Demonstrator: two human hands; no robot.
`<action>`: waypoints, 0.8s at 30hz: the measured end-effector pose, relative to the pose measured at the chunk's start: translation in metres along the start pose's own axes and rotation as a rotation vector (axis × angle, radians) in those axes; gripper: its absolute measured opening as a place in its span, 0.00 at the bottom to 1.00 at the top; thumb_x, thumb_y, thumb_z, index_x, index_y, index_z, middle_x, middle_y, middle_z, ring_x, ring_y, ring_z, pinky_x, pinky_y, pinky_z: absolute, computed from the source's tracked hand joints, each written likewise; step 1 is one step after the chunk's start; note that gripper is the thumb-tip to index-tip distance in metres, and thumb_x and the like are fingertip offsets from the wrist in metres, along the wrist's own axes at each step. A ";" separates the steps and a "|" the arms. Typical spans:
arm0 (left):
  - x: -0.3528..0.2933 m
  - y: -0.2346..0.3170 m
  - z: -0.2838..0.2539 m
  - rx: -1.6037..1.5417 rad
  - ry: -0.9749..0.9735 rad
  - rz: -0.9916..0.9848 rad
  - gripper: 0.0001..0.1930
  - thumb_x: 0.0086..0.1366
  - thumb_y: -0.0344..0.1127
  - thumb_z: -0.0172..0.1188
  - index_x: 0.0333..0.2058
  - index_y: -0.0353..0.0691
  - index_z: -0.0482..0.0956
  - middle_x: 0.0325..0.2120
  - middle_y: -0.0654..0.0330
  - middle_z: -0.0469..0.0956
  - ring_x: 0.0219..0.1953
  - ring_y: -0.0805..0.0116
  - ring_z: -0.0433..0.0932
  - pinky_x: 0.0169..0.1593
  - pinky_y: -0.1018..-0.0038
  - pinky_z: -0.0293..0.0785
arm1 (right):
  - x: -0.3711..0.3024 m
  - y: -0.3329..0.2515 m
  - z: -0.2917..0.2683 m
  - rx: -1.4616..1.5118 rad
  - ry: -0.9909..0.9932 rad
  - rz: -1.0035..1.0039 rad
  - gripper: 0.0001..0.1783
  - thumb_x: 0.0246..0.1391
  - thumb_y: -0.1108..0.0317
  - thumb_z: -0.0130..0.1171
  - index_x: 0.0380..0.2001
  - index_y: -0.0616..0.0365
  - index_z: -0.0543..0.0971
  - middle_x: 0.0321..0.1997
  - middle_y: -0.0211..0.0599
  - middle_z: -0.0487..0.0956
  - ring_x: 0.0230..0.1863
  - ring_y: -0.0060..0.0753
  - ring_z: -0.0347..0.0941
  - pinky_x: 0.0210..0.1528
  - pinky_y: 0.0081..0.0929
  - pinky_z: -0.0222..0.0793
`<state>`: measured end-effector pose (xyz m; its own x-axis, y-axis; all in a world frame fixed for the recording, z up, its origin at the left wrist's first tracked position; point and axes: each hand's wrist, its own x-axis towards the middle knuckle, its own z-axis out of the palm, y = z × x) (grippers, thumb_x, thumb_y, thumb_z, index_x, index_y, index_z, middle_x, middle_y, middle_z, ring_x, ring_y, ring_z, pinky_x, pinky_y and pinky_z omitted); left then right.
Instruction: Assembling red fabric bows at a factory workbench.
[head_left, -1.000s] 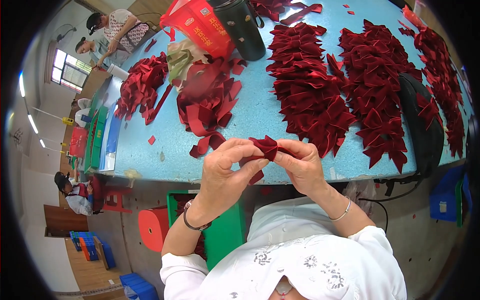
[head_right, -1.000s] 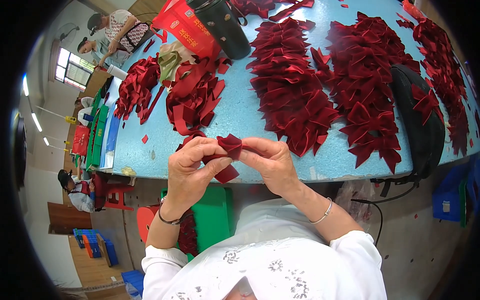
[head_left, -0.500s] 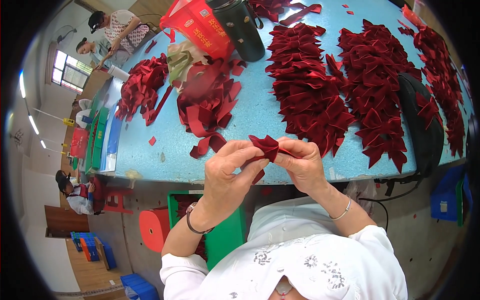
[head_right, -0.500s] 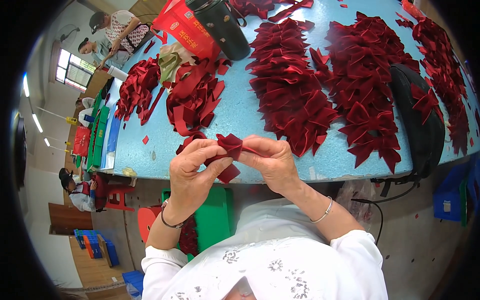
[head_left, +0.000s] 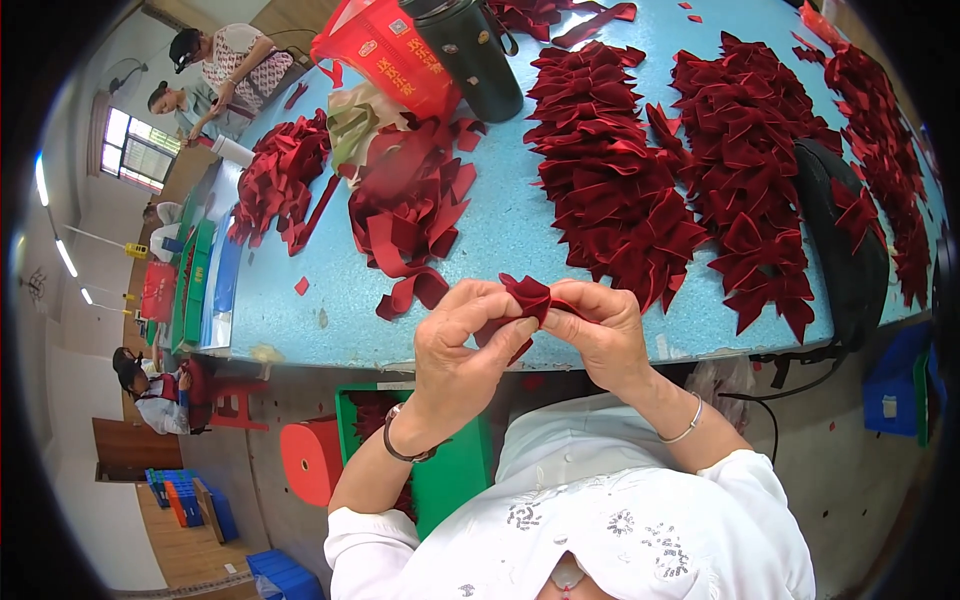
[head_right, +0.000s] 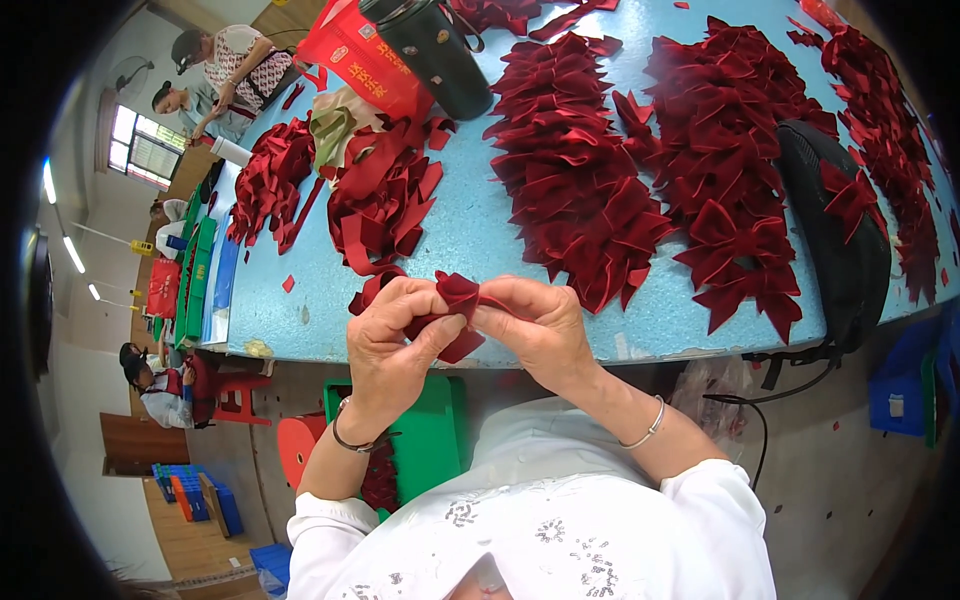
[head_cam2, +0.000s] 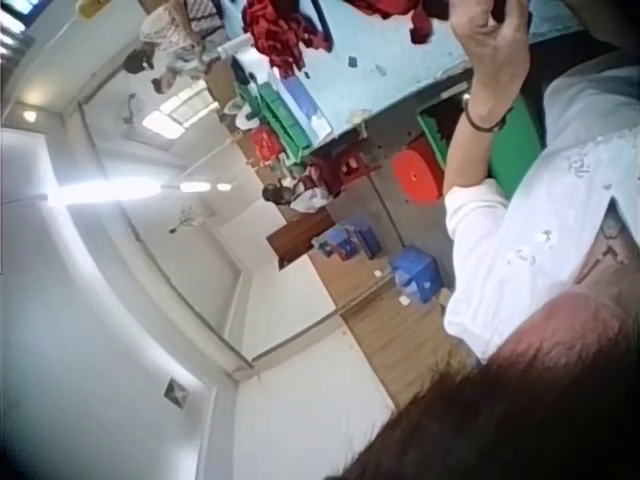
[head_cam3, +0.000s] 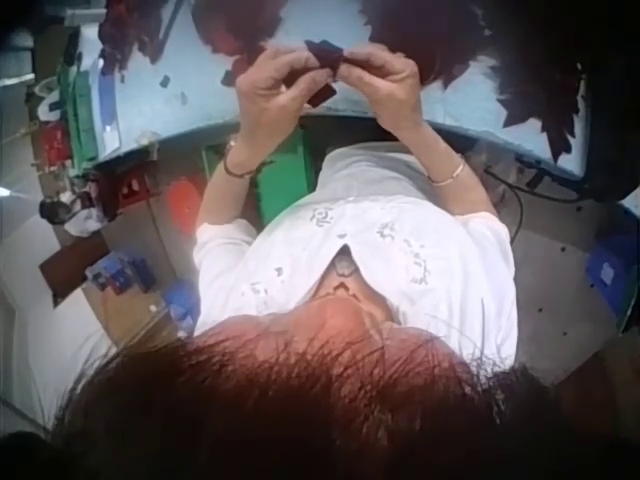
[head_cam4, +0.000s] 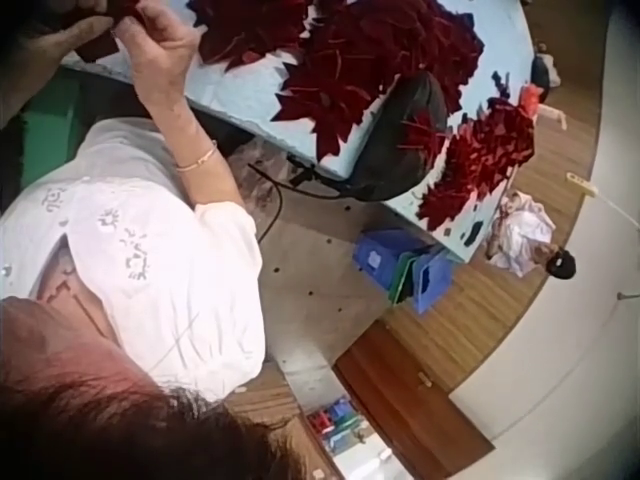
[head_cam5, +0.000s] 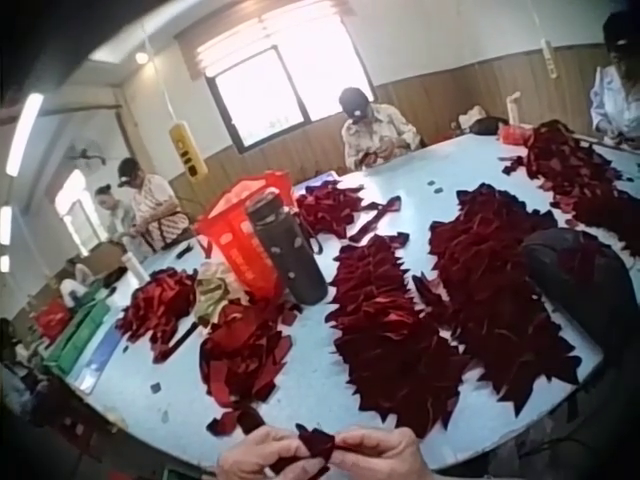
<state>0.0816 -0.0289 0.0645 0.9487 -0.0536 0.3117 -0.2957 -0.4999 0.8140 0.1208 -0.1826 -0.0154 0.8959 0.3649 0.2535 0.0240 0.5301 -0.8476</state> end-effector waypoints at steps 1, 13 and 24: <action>0.000 0.000 0.000 0.000 -0.002 0.000 0.08 0.50 0.20 0.64 0.32 0.31 0.80 0.31 0.60 0.77 0.33 0.74 0.73 0.36 0.80 0.70 | 0.000 -0.002 0.002 0.063 0.019 0.040 0.10 0.51 0.79 0.60 0.38 0.67 0.79 0.37 0.36 0.79 0.38 0.22 0.73 0.41 0.19 0.70; 0.002 0.000 -0.005 -0.046 -0.114 0.065 0.08 0.50 0.23 0.66 0.31 0.35 0.80 0.29 0.59 0.76 0.29 0.73 0.75 0.31 0.80 0.71 | 0.000 0.004 0.000 0.257 0.031 0.107 0.06 0.50 0.76 0.63 0.32 0.65 0.78 0.34 0.33 0.79 0.35 0.19 0.74 0.40 0.18 0.71; 0.001 -0.002 -0.007 -0.077 -0.121 0.016 0.07 0.50 0.23 0.66 0.31 0.34 0.81 0.29 0.60 0.76 0.29 0.75 0.75 0.32 0.80 0.73 | 0.002 0.003 -0.002 0.056 -0.002 0.048 0.08 0.51 0.73 0.63 0.32 0.66 0.76 0.32 0.32 0.78 0.34 0.20 0.74 0.36 0.19 0.73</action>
<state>0.0826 -0.0222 0.0670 0.9490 -0.1674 0.2672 -0.3142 -0.4309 0.8459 0.1231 -0.1817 -0.0181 0.8945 0.3925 0.2140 -0.0442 0.5541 -0.8313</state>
